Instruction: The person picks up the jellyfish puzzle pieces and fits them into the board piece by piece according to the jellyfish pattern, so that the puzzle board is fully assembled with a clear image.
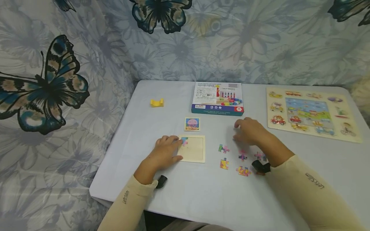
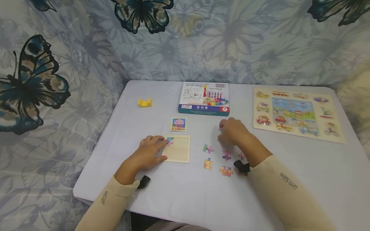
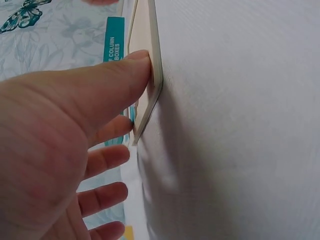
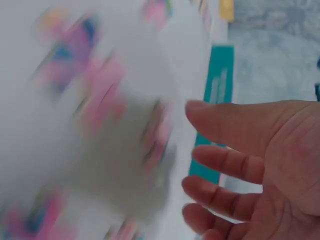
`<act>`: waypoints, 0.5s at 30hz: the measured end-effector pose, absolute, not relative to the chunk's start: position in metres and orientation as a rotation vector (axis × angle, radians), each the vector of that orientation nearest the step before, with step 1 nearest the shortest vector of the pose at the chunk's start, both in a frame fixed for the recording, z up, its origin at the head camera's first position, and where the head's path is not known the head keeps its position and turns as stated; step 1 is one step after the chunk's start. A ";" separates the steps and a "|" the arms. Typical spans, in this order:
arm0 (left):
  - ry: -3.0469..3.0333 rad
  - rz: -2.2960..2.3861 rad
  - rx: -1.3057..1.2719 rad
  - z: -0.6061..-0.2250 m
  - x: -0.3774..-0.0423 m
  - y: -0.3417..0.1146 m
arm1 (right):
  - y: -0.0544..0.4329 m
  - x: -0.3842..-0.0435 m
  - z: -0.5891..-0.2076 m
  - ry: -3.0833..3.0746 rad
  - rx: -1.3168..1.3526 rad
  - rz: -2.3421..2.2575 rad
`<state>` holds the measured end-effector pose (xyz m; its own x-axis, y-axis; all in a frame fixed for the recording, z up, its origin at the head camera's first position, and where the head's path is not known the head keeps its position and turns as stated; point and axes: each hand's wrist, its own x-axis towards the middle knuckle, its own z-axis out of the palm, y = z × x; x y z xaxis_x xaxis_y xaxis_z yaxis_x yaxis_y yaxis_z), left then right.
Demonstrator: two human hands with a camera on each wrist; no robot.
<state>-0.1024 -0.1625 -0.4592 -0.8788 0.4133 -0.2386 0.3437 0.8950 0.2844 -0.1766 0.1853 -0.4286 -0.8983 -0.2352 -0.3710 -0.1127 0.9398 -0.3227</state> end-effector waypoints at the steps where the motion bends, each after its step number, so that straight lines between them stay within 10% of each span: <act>1: 2.776 0.344 0.565 -0.459 -0.102 -0.163 | 0.193 -0.175 -0.429 2.678 -0.244 -0.397; 15: 2.734 0.383 0.709 -0.460 -0.102 -0.163 | 0.198 -0.166 -0.439 2.613 -0.240 -0.765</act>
<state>-0.1024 -0.1635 -0.4597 -0.8368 0.5056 -0.2099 0.4286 0.8436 0.3235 -0.1662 0.1978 -0.4385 -0.9028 -0.2725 -0.3328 -0.0501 0.8351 -0.5479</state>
